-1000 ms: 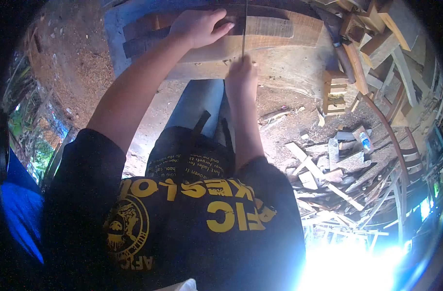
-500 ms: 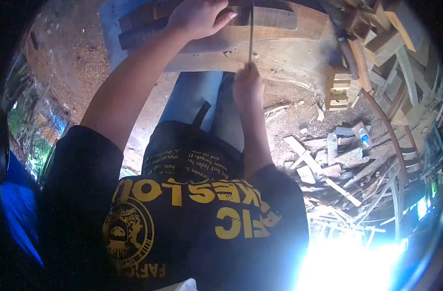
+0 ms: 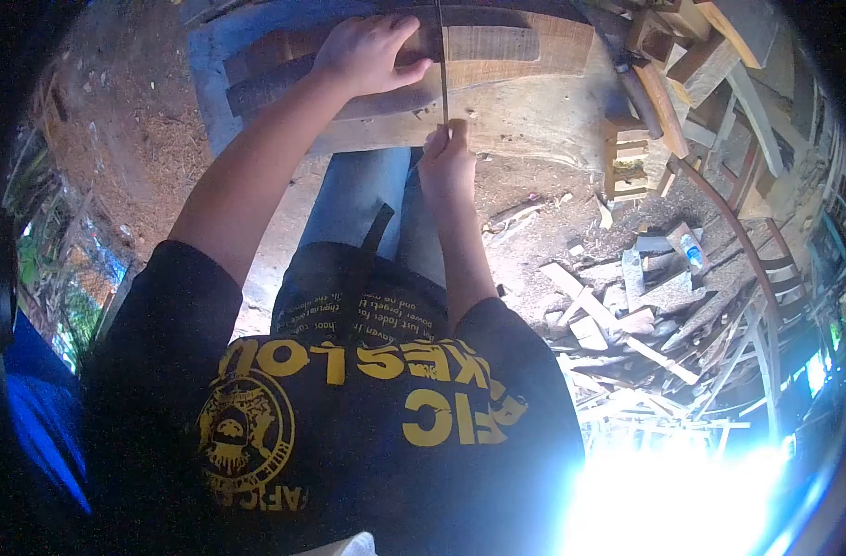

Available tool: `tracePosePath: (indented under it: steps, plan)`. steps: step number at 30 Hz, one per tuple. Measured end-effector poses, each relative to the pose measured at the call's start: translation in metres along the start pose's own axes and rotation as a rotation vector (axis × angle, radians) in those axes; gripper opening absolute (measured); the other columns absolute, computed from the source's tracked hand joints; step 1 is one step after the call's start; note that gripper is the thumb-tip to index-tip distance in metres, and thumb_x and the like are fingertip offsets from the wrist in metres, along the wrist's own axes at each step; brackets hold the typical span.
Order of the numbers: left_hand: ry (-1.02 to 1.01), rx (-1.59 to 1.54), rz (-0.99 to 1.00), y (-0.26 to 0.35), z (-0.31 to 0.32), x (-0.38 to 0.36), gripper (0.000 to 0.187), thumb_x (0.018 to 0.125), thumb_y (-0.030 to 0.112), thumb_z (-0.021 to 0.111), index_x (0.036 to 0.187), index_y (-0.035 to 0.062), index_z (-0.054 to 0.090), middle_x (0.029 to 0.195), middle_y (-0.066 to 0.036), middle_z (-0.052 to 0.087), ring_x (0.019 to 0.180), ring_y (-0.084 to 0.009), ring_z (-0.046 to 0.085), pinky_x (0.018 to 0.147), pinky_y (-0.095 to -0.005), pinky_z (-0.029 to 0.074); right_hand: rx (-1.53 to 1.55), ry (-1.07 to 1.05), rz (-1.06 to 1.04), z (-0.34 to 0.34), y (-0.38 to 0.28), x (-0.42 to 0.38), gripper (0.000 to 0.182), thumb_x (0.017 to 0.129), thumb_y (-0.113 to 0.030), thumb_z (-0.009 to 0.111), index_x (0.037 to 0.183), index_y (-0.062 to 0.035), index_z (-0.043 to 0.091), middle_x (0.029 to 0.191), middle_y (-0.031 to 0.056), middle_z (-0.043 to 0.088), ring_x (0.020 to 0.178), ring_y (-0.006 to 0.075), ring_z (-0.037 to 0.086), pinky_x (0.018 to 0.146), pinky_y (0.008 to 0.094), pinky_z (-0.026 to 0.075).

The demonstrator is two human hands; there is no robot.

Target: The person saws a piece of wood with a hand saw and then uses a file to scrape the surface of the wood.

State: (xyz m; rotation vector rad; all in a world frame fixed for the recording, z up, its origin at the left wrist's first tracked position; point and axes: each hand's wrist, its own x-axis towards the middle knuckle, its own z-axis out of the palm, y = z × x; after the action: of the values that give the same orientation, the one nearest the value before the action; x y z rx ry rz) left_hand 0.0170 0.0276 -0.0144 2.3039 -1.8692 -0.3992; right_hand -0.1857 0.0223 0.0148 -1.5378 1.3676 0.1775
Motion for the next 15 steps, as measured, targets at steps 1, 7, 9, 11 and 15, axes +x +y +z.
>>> tracePosePath:
  steps: [1, 7, 9, 11, 15]
  plan:
    - [-0.017, 0.032, -0.004, 0.001, -0.003, 0.000, 0.045, 0.083, 0.056, 0.054, 0.100, 0.0146, 0.057, 0.086, -0.012, 0.066, 0.083, -0.0281, 0.066, 0.072, -0.0440, 0.052, 0.010, 0.025, 0.011, 0.000, -0.002, 0.003, 0.020, 0.097, -0.022, 0.038, 0.100, -0.0056, 0.049, 0.079, 0.0216, 0.064, 0.077, 0.0403, 0.065, 0.068, 0.0478, 0.051]
    - [-0.097, 0.076, -0.073, 0.008, -0.005, -0.001, 0.050, 0.080, 0.059, 0.056, 0.104, 0.0159, 0.058, 0.088, -0.012, 0.064, 0.089, -0.0285, 0.063, 0.088, -0.0468, 0.042, -0.093, -0.005, -0.063, -0.004, 0.005, 0.012, 0.021, 0.097, -0.025, 0.038, 0.104, -0.0078, 0.049, 0.081, 0.0253, 0.064, 0.080, 0.0458, 0.062, 0.069, 0.0535, 0.049]
    - [-0.102, 0.079, -0.099, 0.006, -0.003, 0.000, 0.050, 0.080, 0.060, 0.055, 0.105, 0.0159, 0.058, 0.089, -0.012, 0.064, 0.090, -0.0285, 0.062, 0.089, -0.0475, 0.041, -0.098, 0.011, -0.053, -0.007, 0.015, 0.004, 0.022, 0.097, -0.025, 0.038, 0.105, -0.0081, 0.049, 0.082, 0.0262, 0.063, 0.081, 0.0468, 0.061, 0.069, 0.0546, 0.048]
    - [-0.066, 0.063, -0.112, 0.007, -0.005, -0.001, 0.051, 0.080, 0.059, 0.056, 0.105, 0.0160, 0.058, 0.095, -0.013, 0.063, 0.096, -0.0284, 0.061, 0.086, -0.0484, 0.042, -0.104, 0.023, -0.053, -0.008, 0.018, 0.000, 0.022, 0.097, -0.026, 0.039, 0.106, -0.0083, 0.049, 0.083, 0.0272, 0.063, 0.082, 0.0479, 0.061, 0.070, 0.0557, 0.048]
    - [-0.091, 0.048, -0.084, 0.006, -0.004, -0.001, 0.053, 0.079, 0.058, 0.056, 0.107, 0.0132, 0.056, 0.097, -0.014, 0.063, 0.097, -0.0284, 0.060, 0.083, -0.0456, 0.045, -0.179, 0.040, -0.021, -0.015, -0.010, 0.002, 0.022, 0.095, -0.024, 0.040, 0.107, -0.0076, 0.050, 0.086, 0.0289, 0.063, 0.085, 0.0475, 0.061, 0.072, 0.0561, 0.048]
